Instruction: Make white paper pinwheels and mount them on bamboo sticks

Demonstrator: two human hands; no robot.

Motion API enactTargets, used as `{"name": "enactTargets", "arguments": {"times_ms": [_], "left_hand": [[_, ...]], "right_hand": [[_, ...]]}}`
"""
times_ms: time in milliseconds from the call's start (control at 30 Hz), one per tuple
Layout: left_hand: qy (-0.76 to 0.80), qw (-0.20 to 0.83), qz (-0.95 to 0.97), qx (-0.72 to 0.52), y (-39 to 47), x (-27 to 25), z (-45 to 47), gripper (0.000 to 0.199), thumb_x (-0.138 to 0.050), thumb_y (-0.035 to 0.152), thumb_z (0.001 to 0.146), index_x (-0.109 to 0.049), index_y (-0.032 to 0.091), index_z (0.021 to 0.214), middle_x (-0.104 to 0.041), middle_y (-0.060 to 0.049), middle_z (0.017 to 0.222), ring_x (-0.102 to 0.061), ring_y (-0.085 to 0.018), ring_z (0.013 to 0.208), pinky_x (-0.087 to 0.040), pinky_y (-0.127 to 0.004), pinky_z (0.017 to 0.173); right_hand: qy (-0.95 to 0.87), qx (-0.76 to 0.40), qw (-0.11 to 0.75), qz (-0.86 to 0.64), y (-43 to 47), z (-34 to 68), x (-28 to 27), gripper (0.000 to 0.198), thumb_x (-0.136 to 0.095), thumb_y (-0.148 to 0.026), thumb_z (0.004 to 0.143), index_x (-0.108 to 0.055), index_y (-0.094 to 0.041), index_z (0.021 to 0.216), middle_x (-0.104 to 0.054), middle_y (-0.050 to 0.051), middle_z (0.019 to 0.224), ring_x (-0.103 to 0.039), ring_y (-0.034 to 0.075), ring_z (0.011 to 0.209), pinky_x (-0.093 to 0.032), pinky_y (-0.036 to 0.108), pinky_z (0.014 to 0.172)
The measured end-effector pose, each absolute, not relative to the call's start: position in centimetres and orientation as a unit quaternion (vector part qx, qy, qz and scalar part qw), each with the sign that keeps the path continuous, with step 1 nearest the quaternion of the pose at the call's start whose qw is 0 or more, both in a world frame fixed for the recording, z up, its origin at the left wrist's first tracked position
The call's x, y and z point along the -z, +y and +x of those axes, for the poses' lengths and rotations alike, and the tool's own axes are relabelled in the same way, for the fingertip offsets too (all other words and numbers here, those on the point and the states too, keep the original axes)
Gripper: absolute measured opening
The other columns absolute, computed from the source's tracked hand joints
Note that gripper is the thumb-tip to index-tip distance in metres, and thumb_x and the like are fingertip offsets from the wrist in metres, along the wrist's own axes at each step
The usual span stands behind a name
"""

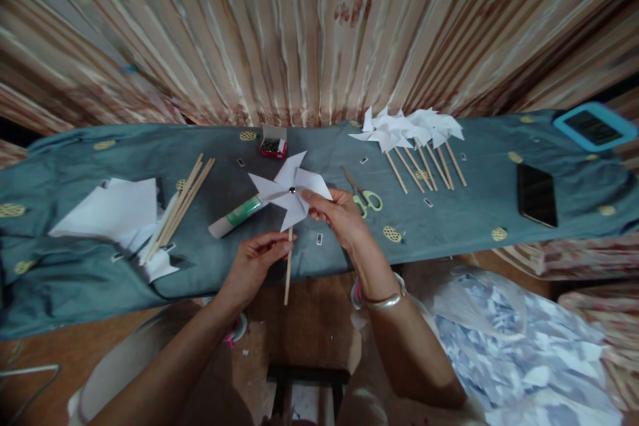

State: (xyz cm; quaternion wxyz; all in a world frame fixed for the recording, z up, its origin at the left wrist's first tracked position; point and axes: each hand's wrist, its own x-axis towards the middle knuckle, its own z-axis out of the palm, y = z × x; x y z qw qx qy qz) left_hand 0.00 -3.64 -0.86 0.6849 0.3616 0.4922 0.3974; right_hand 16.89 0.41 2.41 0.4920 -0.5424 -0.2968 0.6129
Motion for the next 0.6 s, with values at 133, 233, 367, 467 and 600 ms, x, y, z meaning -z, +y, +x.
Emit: {"name": "enactTargets", "arguments": {"times_ms": [133,233,367,467,600], "left_hand": [[0.487,0.684,0.368,-0.399,-3.63,0.81,-0.05,0.025,-0.085,0.037,0.060,-0.080,0.019,0.075,-0.065,0.001,0.062,-0.050,-0.010,0.058,-0.043,-0.023,0.059],[0.482,0.685,0.369,-0.402,-3.62,0.70,-0.03,0.024,-0.085,0.038,0.060,-0.080,0.019,0.075,-0.064,0.001,0.059,-0.049,-0.010,0.057,-0.042,-0.023,0.059],[0.482,0.690,0.360,-0.402,-3.61,0.49,0.05,0.027,-0.087,0.040,0.057,-0.080,0.019,0.073,-0.063,0.001,0.059,-0.048,-0.009,0.057,-0.041,-0.022,0.058],[0.487,0.688,0.360,-0.401,-3.59,0.41,0.09,0.029,-0.088,0.040,0.055,-0.080,0.019,0.073,-0.063,0.001,0.059,-0.048,-0.010,0.056,-0.042,-0.023,0.058],[0.491,0.685,0.361,-0.400,-3.58,0.45,0.08,0.026,-0.087,0.038,0.057,-0.080,0.019,0.073,-0.064,0.001,0.060,-0.050,-0.010,0.057,-0.042,-0.023,0.059]], "right_hand": [[-0.293,-0.616,0.494,-0.539,0.36,16.72,-2.47,0.033,-0.088,-0.041,0.052,-0.067,-0.017,0.058,-0.058,-0.005,0.047,-0.045,0.004,0.043,-0.031,0.020,0.043],[-0.290,-0.618,0.494,-0.538,0.35,16.59,-2.48,0.034,-0.089,-0.041,0.051,-0.067,-0.017,0.056,-0.057,-0.005,0.047,-0.043,0.003,0.042,-0.030,0.020,0.042],[-0.290,-0.620,0.493,-0.537,0.31,16.51,-2.45,0.035,-0.090,-0.042,0.049,-0.066,-0.017,0.054,-0.057,-0.005,0.045,-0.043,0.004,0.041,-0.029,0.020,0.042],[-0.294,-0.621,0.497,-0.530,0.25,16.50,-2.38,0.035,-0.090,-0.043,0.049,-0.067,-0.017,0.054,-0.059,-0.005,0.046,-0.043,0.004,0.042,-0.030,0.021,0.043],[-0.310,-0.621,0.493,-0.525,0.18,16.45,-2.17,0.034,-0.090,-0.045,0.050,-0.070,-0.018,0.056,-0.063,-0.003,0.049,-0.042,0.004,0.043,-0.029,0.022,0.044]]}}
